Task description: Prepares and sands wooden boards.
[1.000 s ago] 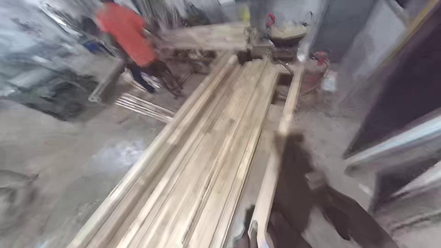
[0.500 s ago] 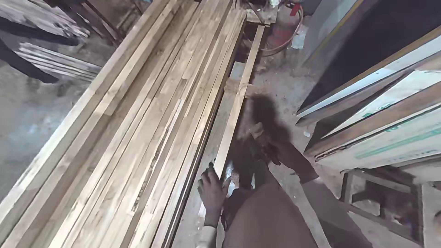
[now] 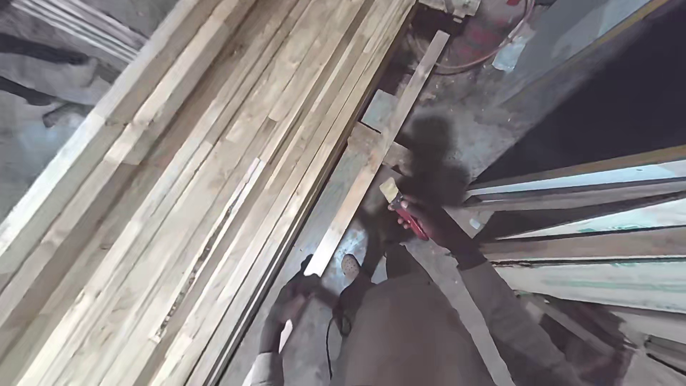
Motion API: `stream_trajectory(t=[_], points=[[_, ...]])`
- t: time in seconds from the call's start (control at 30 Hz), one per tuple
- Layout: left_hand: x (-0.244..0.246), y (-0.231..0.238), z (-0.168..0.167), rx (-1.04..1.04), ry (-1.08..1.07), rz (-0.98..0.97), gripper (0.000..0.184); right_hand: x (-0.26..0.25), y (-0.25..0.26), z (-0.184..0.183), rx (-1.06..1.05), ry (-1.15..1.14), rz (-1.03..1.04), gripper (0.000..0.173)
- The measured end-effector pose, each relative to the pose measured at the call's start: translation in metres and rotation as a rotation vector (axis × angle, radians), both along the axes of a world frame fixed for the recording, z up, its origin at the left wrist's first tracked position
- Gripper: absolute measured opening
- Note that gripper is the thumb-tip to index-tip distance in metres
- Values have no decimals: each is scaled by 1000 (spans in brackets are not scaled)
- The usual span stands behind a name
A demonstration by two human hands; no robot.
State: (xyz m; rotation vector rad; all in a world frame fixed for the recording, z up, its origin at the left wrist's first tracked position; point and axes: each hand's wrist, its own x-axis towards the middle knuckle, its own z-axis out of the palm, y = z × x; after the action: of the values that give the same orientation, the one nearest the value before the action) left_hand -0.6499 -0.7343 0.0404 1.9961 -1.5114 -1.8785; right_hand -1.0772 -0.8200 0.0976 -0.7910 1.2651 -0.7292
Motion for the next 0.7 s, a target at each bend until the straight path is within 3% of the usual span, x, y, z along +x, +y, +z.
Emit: stream_trajectory(t=[0.07,0.17,0.3,0.4,0.47,0.53,0.6,0.7], points=[[-3,0,-1,2,32,9,35,-7,-11,-1,-18,52,58,34],[5,7,-7,18,-36,28,52,-4,-25,-9,-9,42,88,34],[6,7,-4,23,-18,8,62,16,-26,-15,-18,104,185,52],[15,2,-2,56,30,-94,79,56,-15,-30,-325,467,352,61],[23,4,-11,77,11,-176,66,96,12,-59,-550,703,356,57],[22,9,-15,76,-83,-225,54,133,61,-87,-631,937,343,54],[7,13,-5,20,-268,-242,69,155,95,-75,-518,1061,355,52],[-26,35,0,-124,-562,-120,56,143,62,-23,-280,1019,276,46]])
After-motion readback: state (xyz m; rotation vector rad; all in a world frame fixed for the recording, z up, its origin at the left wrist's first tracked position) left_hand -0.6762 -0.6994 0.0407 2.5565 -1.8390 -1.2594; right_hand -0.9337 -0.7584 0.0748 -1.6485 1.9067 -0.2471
